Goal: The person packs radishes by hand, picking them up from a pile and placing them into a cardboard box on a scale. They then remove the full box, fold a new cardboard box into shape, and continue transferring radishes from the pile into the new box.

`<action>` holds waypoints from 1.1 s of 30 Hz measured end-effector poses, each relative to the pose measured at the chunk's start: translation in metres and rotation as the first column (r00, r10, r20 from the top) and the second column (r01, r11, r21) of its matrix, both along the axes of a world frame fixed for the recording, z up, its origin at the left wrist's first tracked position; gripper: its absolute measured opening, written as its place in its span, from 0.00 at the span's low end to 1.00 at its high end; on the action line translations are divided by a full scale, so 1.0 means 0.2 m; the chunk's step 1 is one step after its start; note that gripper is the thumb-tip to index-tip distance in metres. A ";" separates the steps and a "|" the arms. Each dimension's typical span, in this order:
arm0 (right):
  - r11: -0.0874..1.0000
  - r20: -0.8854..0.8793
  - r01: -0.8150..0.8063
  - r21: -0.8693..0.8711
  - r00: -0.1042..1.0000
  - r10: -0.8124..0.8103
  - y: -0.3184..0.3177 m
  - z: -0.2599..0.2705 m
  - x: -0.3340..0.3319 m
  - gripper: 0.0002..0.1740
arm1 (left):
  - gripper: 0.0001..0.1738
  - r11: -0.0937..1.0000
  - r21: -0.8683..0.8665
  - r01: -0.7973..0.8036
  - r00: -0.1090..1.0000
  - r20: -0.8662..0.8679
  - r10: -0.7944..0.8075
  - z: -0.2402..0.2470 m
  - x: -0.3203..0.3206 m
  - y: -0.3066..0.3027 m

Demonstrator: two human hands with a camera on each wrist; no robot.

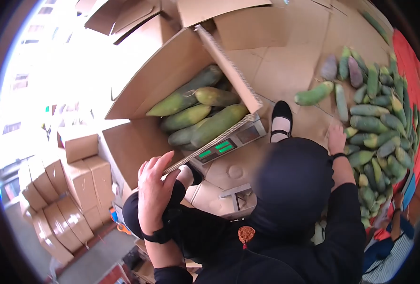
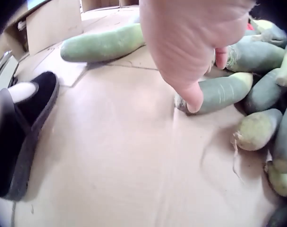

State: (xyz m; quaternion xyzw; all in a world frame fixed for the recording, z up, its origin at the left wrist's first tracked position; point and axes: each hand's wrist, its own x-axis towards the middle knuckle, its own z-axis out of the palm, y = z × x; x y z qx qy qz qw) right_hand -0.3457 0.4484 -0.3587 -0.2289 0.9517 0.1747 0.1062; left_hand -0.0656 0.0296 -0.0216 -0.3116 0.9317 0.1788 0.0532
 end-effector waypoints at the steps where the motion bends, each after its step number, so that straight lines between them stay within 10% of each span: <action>1: 0.999 -0.015 -0.041 0.021 0.999 0.041 0.01 0.00 0.01 0.09 | 0.19 1.000 -0.004 -0.027 1.000 -0.003 0.027 0.00 0.00 -0.01; 8: 0.985 0.089 -0.161 0.066 0.984 0.155 0.02 0.02 -0.04 0.09 | 0.19 0.998 0.063 -0.023 1.000 -0.016 0.024 0.02 0.04 -0.02; 14: 0.944 0.140 0.190 -0.271 0.978 -0.157 -0.14 0.27 -0.02 0.19 | 0.19 0.996 0.086 -0.037 0.997 -0.060 0.042 0.05 0.14 -0.03; 18: 0.765 0.172 0.275 -0.582 0.962 -0.214 -0.11 0.33 -0.04 0.22 | 0.19 0.996 0.083 -0.046 0.995 -0.090 0.053 0.06 0.18 -0.03; 22: 0.181 0.322 0.341 -0.923 0.939 -0.123 0.00 0.27 -0.11 0.15 | 0.19 0.996 0.073 -0.048 0.993 -0.108 0.055 0.05 0.25 -0.04; 24: 0.108 0.527 0.554 -0.825 0.825 -0.206 -0.12 0.54 -0.10 0.15 | 0.19 0.994 0.097 -0.052 0.992 -0.111 0.063 0.05 0.28 -0.03; 33: -0.158 0.158 0.180 -0.971 0.977 0.145 -0.79 1.84 0.00 0.16 | 0.16 0.993 0.107 -0.057 0.972 -0.220 0.080 0.05 0.32 -0.04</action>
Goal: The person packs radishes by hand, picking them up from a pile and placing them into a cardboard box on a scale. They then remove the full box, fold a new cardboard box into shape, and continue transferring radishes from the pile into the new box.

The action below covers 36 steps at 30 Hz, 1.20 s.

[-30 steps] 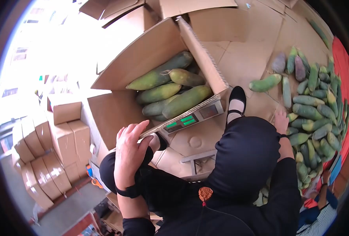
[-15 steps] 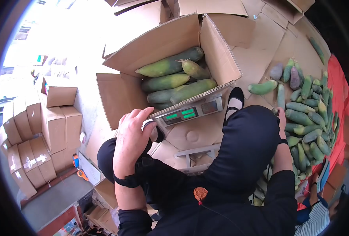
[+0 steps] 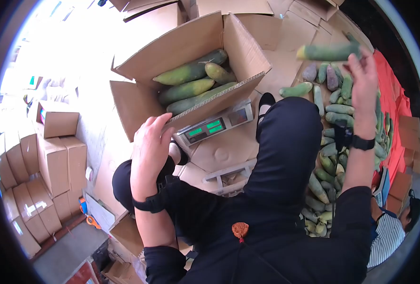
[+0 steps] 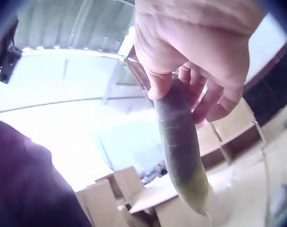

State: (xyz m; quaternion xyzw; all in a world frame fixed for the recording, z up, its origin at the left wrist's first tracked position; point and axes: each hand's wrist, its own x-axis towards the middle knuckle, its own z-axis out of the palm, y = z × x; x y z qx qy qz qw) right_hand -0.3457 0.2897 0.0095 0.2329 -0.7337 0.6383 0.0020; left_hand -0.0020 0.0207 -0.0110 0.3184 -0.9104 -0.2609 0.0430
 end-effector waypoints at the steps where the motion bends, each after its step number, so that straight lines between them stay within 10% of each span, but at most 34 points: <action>1: 0.999 -0.044 -0.031 -0.034 0.999 0.029 -0.06 0.09 0.01 0.16 | 0.16 1.000 -0.001 -0.014 1.000 0.010 0.014 0.00 0.00 -0.01; 7: 0.916 0.034 -0.362 -0.171 0.927 0.373 -0.41 0.32 0.12 0.17 | 0.14 0.991 0.109 -0.075 0.967 -0.233 0.099 0.08 0.05 0.00; 13: 0.712 -0.137 -0.693 0.118 0.698 0.703 -0.76 0.22 0.43 0.15 | 0.15 0.897 0.382 -0.221 0.796 -0.461 0.393 0.19 0.41 -0.10; 18: 0.564 -0.118 -0.529 0.635 0.655 0.747 -0.89 0.07 0.49 0.13 | 0.16 0.783 0.449 -0.430 0.700 -0.382 0.603 0.11 0.83 -0.22; 25: 0.480 0.041 -0.600 0.640 0.650 0.759 -0.93 -0.03 0.42 0.14 | 0.18 0.441 0.662 -0.606 0.422 -0.202 0.884 -0.56 1.28 -0.13; 30: 0.476 0.145 -0.608 0.635 0.699 0.700 -0.85 -0.19 0.26 0.15 | 0.20 0.635 0.441 -0.634 0.591 -0.253 0.766 -0.69 1.24 -0.13; 36: 0.491 0.203 -0.582 0.648 0.754 0.625 -0.78 -0.19 0.25 0.17 | 0.24 0.478 0.658 -0.581 0.119 -0.512 0.850 -0.78 1.02 -0.23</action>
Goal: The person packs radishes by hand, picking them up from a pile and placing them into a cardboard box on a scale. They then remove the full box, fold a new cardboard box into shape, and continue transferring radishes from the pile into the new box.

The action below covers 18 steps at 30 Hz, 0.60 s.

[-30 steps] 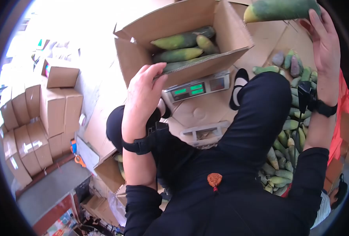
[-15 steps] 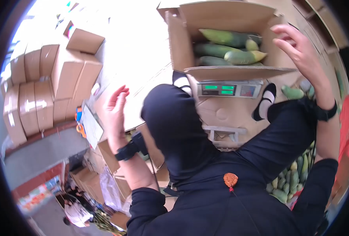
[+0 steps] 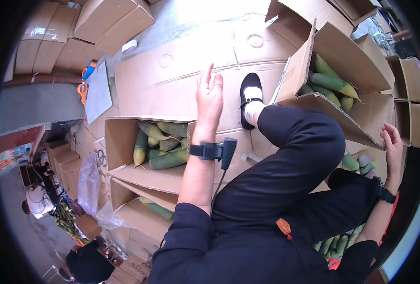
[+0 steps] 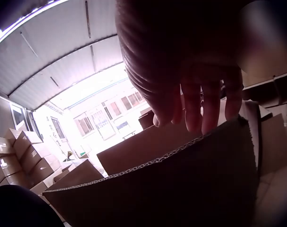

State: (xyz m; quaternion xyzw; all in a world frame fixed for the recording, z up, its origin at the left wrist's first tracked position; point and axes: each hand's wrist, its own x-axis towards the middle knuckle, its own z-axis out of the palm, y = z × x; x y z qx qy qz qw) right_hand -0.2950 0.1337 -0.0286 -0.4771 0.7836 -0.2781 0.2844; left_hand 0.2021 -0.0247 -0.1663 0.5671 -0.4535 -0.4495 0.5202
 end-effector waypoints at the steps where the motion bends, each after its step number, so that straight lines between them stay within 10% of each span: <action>1: 0.998 0.026 0.056 0.005 0.998 -0.056 0.02 0.01 0.01 0.17 | 0.24 1.000 0.002 -0.004 1.000 -0.014 0.004 -0.03 -0.03 0.00; 4: 0.993 0.038 0.122 0.009 0.992 -0.122 0.03 0.03 0.04 0.17 | 0.26 0.959 -0.217 -0.180 0.983 0.002 0.185 -0.22 -0.17 0.02; 5: 0.991 0.040 0.135 0.001 0.990 -0.134 0.03 0.03 0.05 0.17 | 0.28 0.940 0.145 0.308 0.918 0.216 -0.333 -0.35 -0.19 0.06; 6: 0.993 0.037 0.116 -0.033 0.993 -0.114 0.04 0.02 0.04 0.16 | 0.30 0.586 0.537 0.607 0.581 0.204 -0.788 -0.52 -0.20 0.12; 7: 0.993 0.034 0.111 -0.033 0.993 -0.110 0.05 0.02 0.05 0.16 | 0.31 0.809 0.174 0.561 0.769 0.254 -0.587 -0.85 -0.29 0.38; 11: 0.989 -0.012 0.125 -0.073 0.992 -0.126 0.05 0.05 0.07 0.14 | 0.27 0.746 0.457 0.484 0.686 0.331 -0.648 -0.77 -0.11 0.41; 15: 0.979 -0.057 0.149 -0.137 0.986 -0.158 0.05 0.06 0.08 0.13 | 0.23 0.792 0.352 0.498 0.623 0.490 -0.609 -0.84 -0.13 0.37; 18: 0.979 -0.057 0.151 -0.140 0.985 -0.160 0.07 0.07 0.09 0.13 | 0.20 0.878 0.224 0.423 0.788 0.388 -0.478 -0.82 -0.24 0.32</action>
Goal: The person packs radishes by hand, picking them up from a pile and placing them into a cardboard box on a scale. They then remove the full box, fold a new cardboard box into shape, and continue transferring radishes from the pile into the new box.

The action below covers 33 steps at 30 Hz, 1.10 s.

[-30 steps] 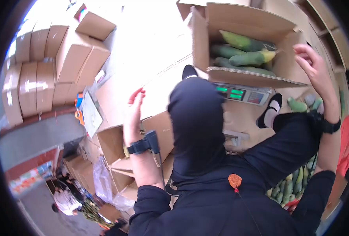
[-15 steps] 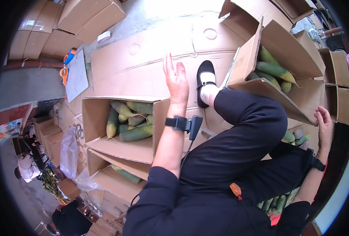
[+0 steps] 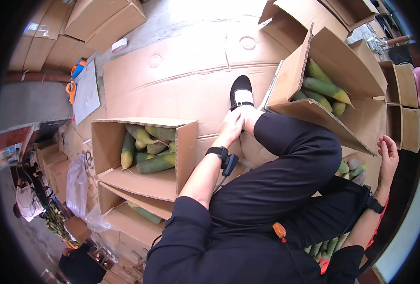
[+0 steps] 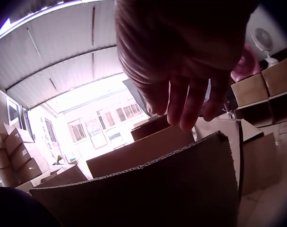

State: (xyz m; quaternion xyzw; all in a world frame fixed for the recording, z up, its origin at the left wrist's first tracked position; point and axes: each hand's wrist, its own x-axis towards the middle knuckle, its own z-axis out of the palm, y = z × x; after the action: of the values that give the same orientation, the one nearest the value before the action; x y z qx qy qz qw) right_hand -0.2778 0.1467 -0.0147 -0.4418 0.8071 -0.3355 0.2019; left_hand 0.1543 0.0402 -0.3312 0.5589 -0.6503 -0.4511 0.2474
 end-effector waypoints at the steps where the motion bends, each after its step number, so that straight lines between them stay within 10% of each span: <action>1: 1.000 -0.002 0.004 0.007 1.000 -0.004 0.00 0.00 0.00 0.13 | 0.20 1.000 0.019 -0.020 0.998 -0.066 0.021 0.01 -0.03 -0.02; 11: 0.999 -0.017 0.031 -0.026 0.999 -0.032 0.03 0.02 -0.03 0.13 | 0.19 0.971 0.221 0.090 0.909 -0.416 0.011 0.20 0.03 0.02; 16: 0.997 0.011 0.023 -0.076 1.000 -0.022 0.04 0.04 -0.03 0.13 | 0.29 0.998 -0.046 0.043 0.999 -0.012 -0.043 -0.04 0.01 -0.03; 26: 0.945 0.147 0.198 -0.261 0.975 -0.164 0.08 0.15 -0.02 0.13 | 0.18 0.975 0.082 0.207 0.969 -0.156 -0.193 0.24 0.09 0.02; 33: 0.839 0.266 0.278 -0.468 0.950 -0.166 0.31 0.37 -0.14 0.12 | 0.16 0.980 0.163 -0.119 0.922 -0.349 0.169 0.60 0.07 -0.09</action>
State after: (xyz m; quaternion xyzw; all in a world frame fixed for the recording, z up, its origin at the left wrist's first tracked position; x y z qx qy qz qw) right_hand -0.3050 0.2095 0.0602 -0.3430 0.7118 -0.5998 0.1261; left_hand 0.1682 0.0221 -0.2109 0.5288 -0.5180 -0.5705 0.3557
